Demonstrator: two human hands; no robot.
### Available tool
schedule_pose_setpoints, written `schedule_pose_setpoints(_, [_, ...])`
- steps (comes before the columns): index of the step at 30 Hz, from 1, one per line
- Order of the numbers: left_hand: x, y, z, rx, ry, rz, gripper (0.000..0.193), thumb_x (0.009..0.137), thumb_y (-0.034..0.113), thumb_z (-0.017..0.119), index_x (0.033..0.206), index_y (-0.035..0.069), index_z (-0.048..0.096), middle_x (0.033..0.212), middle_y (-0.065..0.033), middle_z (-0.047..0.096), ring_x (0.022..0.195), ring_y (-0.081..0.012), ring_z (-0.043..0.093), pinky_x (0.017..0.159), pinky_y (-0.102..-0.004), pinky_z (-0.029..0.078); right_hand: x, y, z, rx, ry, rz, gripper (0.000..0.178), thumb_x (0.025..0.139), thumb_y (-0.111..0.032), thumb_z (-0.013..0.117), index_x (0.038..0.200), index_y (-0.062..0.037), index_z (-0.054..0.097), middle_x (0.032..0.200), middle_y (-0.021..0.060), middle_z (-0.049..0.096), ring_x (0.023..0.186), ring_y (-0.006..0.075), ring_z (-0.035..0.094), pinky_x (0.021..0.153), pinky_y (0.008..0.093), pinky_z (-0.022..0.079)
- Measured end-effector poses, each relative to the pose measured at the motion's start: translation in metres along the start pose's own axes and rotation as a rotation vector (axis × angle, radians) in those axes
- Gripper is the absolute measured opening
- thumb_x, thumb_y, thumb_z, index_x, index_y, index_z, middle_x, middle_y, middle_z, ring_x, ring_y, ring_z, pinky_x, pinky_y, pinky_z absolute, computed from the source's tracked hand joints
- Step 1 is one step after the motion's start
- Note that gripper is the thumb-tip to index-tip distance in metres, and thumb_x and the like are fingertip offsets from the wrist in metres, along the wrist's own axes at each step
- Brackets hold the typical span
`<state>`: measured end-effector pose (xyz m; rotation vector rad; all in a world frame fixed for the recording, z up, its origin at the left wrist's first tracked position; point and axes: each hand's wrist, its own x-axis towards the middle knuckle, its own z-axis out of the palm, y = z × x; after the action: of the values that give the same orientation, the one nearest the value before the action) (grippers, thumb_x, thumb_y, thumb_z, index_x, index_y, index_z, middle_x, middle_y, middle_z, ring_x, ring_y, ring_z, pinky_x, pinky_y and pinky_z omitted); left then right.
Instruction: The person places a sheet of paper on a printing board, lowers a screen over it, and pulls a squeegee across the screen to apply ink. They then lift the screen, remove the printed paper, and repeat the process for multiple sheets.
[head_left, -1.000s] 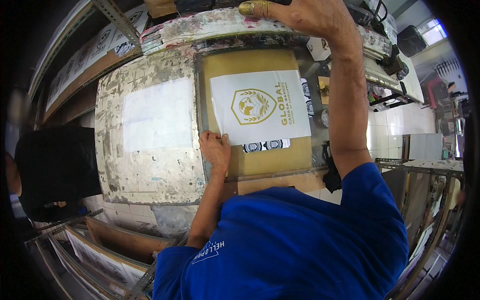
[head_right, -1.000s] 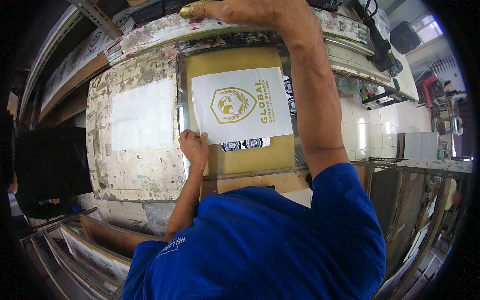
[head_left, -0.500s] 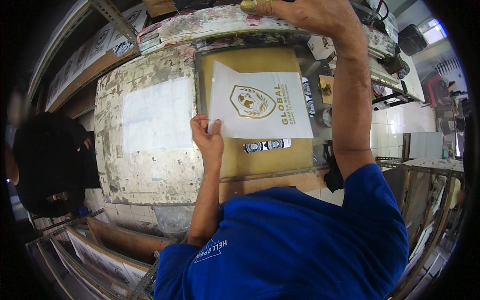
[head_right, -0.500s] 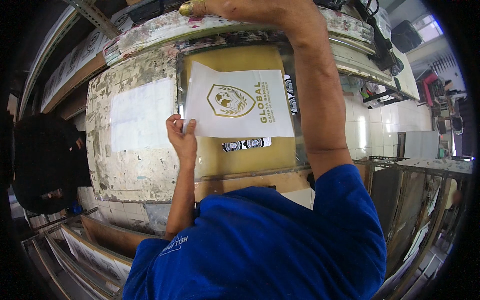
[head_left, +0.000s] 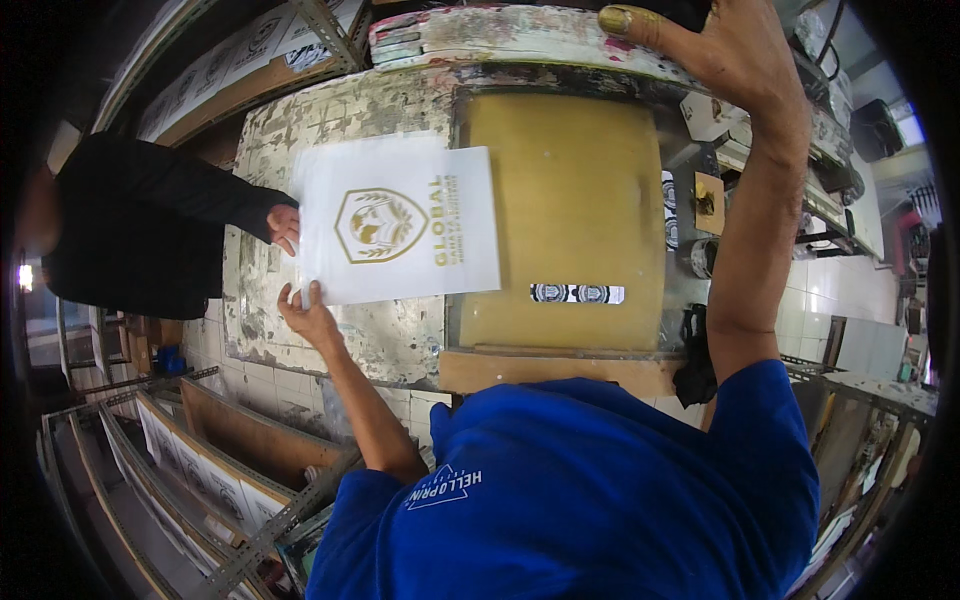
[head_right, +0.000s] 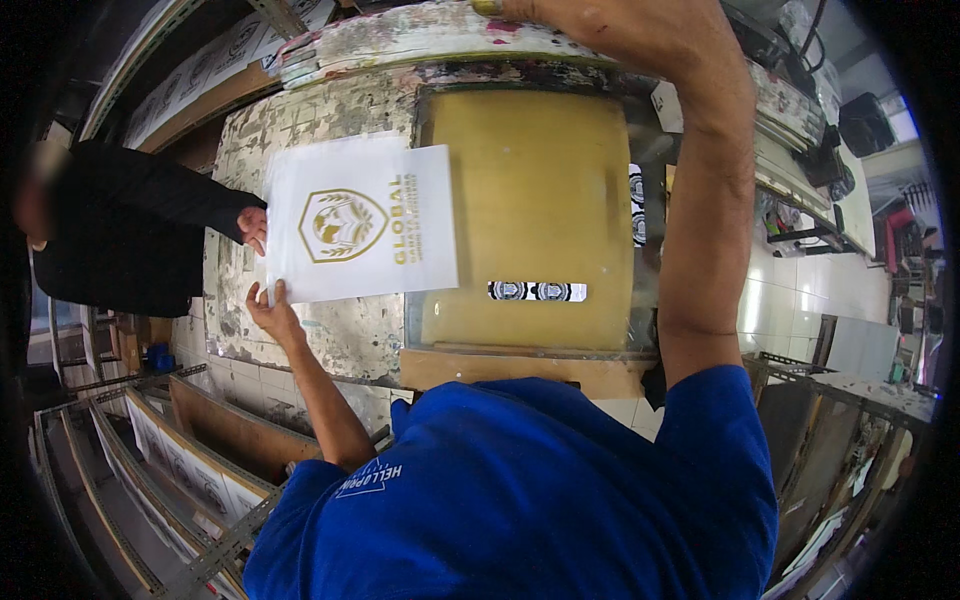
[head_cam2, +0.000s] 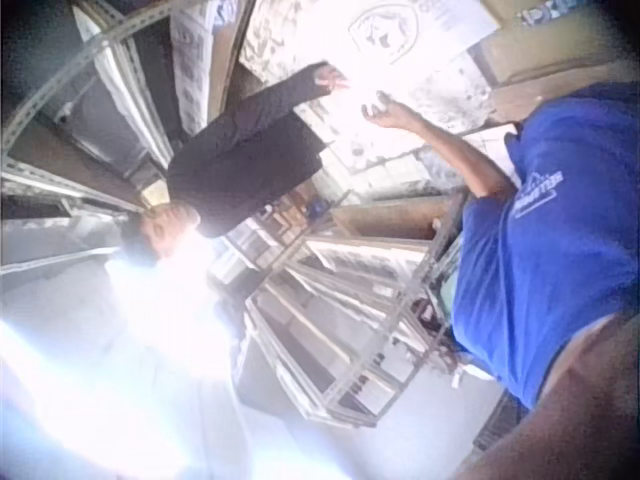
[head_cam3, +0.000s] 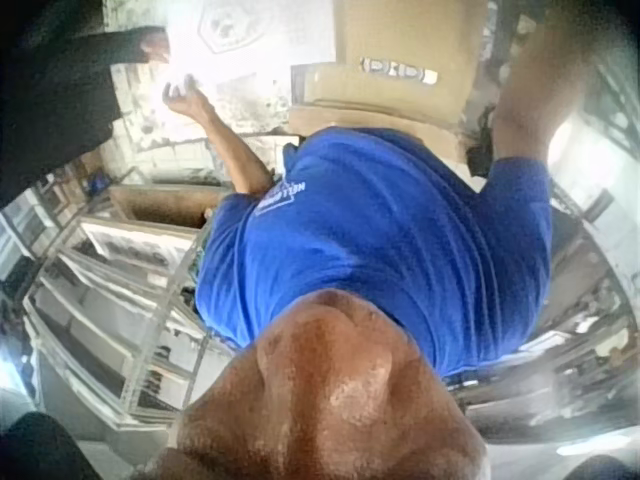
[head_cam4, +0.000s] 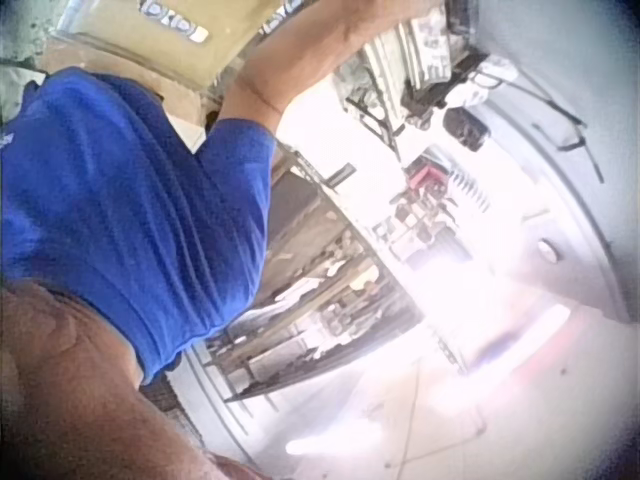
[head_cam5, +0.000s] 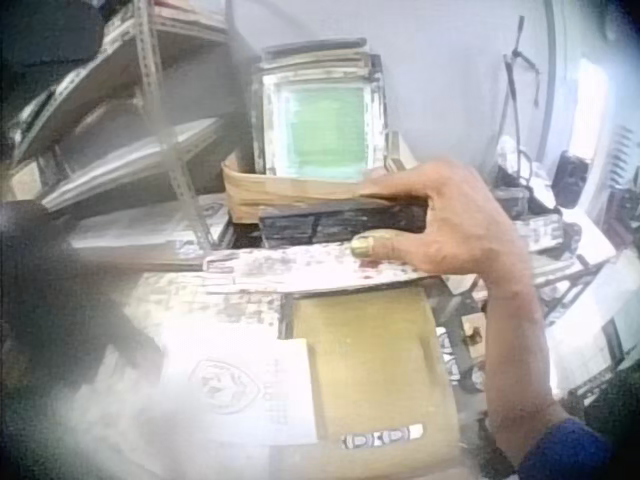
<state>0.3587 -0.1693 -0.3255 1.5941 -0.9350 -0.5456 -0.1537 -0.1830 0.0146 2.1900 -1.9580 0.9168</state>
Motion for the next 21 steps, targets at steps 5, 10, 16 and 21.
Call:
schedule_pose_setpoints(5, [0.0,0.017,-0.004,0.942,0.586,0.712,0.053,0.081,0.006,0.08,0.128,-0.003,0.057,0.114,-0.0183,0.067,0.097,-0.0354,0.065,0.09,-0.0435,0.051,0.0,0.006,0.005,0.009,0.069,-0.101,0.06,0.068,-0.039,0.087,0.115,-0.0042,0.075,0.112,0.015,0.076,0.094,0.0257,0.073,0.087,0.0352,0.057])
schedule_pose_setpoints(10, [-0.039,0.038,0.066,0.371,-0.196,0.8,0.04,0.08,0.014,0.082,0.114,-0.001,0.069,0.111,-0.017,0.071,0.108,-0.0381,0.063,0.095,-0.0468,0.049,0.003,0.012,0.007,0.077,0.064,-0.142,0.06,0.068,-0.039,0.087,0.116,-0.0036,0.074,0.113,0.0159,0.075,0.094,0.0248,0.074,0.088,0.0345,0.057])
schedule_pose_setpoints(16, [-0.083,-0.02,0.106,0.603,-0.423,0.587,0.038,0.067,0.029,0.091,0.1,0.012,0.081,0.128,-0.0116,0.068,0.119,-0.034,0.056,0.097,-0.0445,0.049,0.006,0.007,0.001,0.028,0.02,-0.127,0.062,0.071,-0.041,0.086,0.118,-0.0029,0.073,0.113,0.0161,0.075,0.093,0.0236,0.074,0.087,0.0343,0.058])
schedule_pose_setpoints(21, [-0.076,-0.038,0.111,0.47,-0.427,0.346,0.031,0.07,0.027,0.089,0.098,0.016,0.083,0.131,-0.0069,0.065,0.117,-0.0323,0.054,0.093,-0.0414,0.048,0.006,0.016,0.006,-0.001,0.05,-0.164,0.067,0.072,-0.048,0.085,0.119,-0.0017,0.073,0.112,0.0166,0.075,0.09,0.0245,0.074,0.083,0.0345,0.058])
